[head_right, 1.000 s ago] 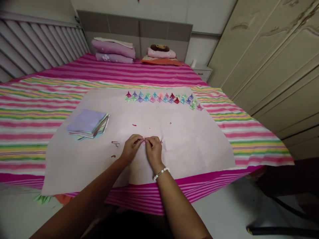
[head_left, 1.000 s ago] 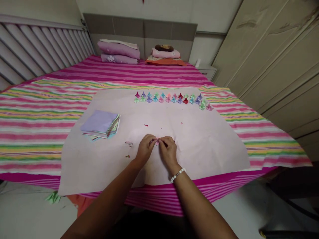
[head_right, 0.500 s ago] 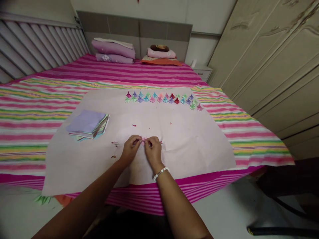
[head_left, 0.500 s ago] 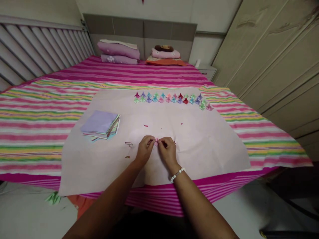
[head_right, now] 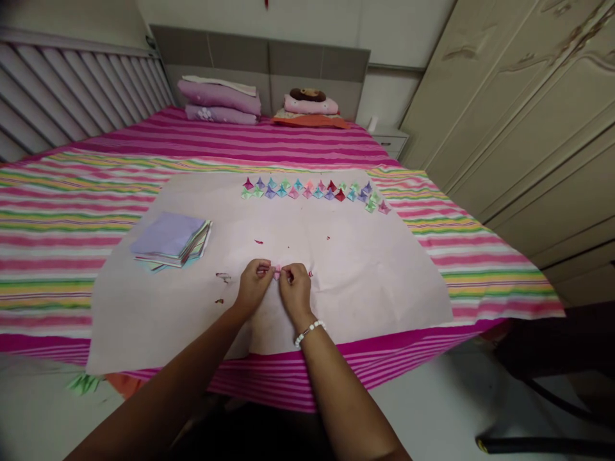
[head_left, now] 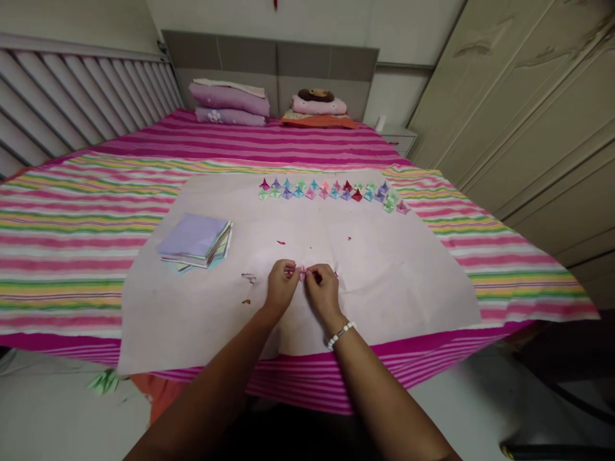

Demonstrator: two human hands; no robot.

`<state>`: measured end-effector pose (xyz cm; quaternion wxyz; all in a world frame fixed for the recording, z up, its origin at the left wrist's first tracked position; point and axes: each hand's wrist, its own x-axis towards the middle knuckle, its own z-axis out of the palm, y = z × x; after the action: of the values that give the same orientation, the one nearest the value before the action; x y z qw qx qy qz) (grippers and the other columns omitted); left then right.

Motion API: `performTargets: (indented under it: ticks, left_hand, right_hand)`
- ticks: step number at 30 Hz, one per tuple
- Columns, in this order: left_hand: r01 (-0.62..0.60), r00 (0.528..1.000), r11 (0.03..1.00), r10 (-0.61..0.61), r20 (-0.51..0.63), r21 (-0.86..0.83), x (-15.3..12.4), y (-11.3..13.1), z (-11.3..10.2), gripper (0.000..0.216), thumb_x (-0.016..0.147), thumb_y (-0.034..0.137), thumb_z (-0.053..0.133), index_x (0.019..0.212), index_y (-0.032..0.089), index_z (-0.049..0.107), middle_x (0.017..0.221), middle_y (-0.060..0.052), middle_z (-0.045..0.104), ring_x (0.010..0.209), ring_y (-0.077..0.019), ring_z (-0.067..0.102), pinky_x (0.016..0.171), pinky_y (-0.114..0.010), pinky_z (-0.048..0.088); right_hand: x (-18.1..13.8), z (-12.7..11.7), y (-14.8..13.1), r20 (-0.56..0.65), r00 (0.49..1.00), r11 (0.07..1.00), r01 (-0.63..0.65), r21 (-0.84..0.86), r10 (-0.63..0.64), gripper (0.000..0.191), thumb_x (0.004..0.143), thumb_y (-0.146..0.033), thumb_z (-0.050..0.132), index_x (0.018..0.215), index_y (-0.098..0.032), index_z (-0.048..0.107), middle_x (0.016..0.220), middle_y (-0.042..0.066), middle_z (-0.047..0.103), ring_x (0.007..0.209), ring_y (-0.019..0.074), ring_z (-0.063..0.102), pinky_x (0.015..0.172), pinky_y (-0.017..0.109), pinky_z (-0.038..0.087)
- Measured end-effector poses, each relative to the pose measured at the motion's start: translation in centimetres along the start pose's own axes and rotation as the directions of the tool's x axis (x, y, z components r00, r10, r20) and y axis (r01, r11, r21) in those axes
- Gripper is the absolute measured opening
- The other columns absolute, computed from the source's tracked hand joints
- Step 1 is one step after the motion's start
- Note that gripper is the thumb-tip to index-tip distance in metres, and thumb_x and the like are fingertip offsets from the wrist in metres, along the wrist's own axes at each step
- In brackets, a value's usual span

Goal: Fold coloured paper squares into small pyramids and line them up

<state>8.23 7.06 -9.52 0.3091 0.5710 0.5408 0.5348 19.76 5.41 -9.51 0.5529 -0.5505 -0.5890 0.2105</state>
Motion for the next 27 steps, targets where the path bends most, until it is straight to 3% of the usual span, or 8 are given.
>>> performTargets:
  ticks: [5, 10, 18, 27]
  left_hand:
    - [-0.052, 0.998, 0.998, 0.052, 0.018, 0.017, 0.0, -0.2, -0.5, 0.009, 0.080, 0.018, 0.054, 0.087, 0.018, 0.060, 0.092, -0.005, 0.061, 0.085, -0.0169, 0.061, 0.079, -0.033, 0.051]
    - [-0.165, 0.985, 0.984, 0.160, 0.069, 0.069, -0.1, -0.2, -1.1, 0.022, 0.080, 0.007, 0.046, 0.081, 0.018, 0.066, 0.101, -0.007, 0.058, 0.104, -0.0200, 0.056, 0.093, -0.037, 0.047]
    - [-0.253, 0.963, 0.950, 0.230, 0.143, 0.181, -0.3, -0.3, -0.6, 0.032, 0.074, -0.003, 0.044, 0.086, 0.016, 0.066, 0.103, -0.008, 0.055, 0.105, -0.0207, 0.056, 0.094, -0.039, 0.048]
    - [-0.283, 0.943, 0.919, 0.214, 0.257, 0.275, -0.3, 0.4, -0.9, 0.020, 0.080, 0.007, 0.051, 0.090, 0.017, 0.064, 0.114, -0.010, 0.052, 0.106, -0.0208, 0.057, 0.088, -0.035, 0.052]
  right_hand:
    - [-0.1, 0.0, 0.2, -0.006, 1.000, 1.000, -0.003, 0.017, 0.003, 0.012, 0.079, -0.017, 0.051, 0.077, -0.019, 0.063, 0.076, 0.004, 0.060, 0.072, 0.0185, 0.055, 0.066, 0.031, 0.043]
    - [-0.1, -0.1, 0.1, 0.006, 1.000, 0.998, 0.022, 0.053, -0.022, 0.019, 0.078, -0.013, 0.050, 0.080, -0.020, 0.067, 0.082, 0.005, 0.064, 0.080, 0.0189, 0.059, 0.072, 0.031, 0.046]
    - [-0.2, -0.2, 0.0, -0.003, 0.999, 0.998, 0.044, 0.054, -0.044, 0.018, 0.073, -0.009, 0.049, 0.075, -0.020, 0.063, 0.080, 0.003, 0.060, 0.079, 0.0183, 0.056, 0.071, 0.031, 0.045]
    - [-0.3, -0.1, 0.0, 0.015, 0.999, 0.997, 0.036, 0.070, -0.037, 0.016, 0.074, -0.010, 0.049, 0.073, -0.019, 0.061, 0.078, 0.003, 0.059, 0.077, 0.0185, 0.055, 0.070, 0.031, 0.044]
